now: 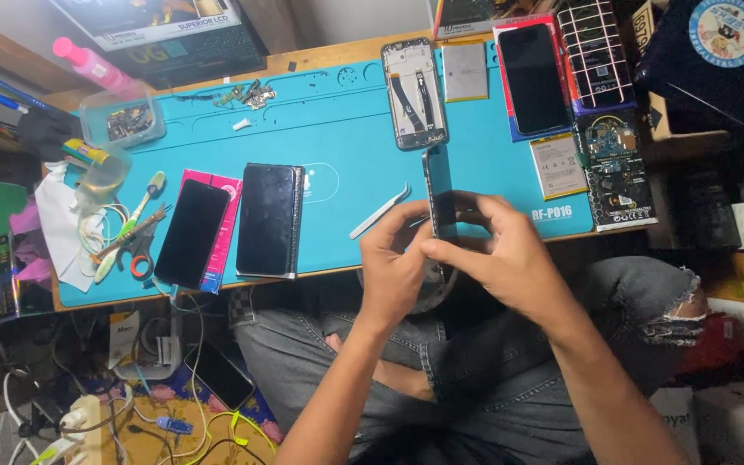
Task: The person works on a smartphone at a cluttered workbench, using a metal prying tool to separate the screen from the frame. They then peel off a protective film from the screen and handle various phone components and tools.
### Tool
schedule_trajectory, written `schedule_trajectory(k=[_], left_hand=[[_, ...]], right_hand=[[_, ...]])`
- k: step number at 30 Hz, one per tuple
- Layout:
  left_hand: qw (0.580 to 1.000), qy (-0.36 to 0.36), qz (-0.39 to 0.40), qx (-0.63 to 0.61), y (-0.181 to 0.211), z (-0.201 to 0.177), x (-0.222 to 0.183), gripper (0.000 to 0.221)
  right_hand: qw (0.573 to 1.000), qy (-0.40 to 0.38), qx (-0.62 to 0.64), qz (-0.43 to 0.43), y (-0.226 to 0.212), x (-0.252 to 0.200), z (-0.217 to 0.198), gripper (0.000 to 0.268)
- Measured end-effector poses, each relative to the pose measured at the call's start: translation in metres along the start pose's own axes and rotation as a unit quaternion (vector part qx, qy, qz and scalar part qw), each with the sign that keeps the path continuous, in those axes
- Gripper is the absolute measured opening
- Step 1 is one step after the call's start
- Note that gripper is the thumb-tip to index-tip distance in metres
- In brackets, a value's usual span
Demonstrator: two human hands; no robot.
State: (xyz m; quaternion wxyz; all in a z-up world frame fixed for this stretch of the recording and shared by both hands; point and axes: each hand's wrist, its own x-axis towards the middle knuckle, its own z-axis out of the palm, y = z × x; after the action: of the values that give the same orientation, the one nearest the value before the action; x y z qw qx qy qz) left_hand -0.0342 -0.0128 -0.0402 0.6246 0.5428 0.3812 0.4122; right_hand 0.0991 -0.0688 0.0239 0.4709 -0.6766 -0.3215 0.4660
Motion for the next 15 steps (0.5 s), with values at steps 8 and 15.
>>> schedule_trajectory(k=[8,15], left_hand=[[0.999,0.005,-0.038,0.003,-0.007,-0.006,-0.004,0.021],[0.996,0.034,-0.086,0.004,0.013,-0.017,-0.019,0.02]], right_hand=[[0.989,0.036,-0.145,-0.009,-0.013,0.005,-0.01,0.083],[0.987,0.036,-0.154,0.011,-0.02,0.013,-0.004,0.081]])
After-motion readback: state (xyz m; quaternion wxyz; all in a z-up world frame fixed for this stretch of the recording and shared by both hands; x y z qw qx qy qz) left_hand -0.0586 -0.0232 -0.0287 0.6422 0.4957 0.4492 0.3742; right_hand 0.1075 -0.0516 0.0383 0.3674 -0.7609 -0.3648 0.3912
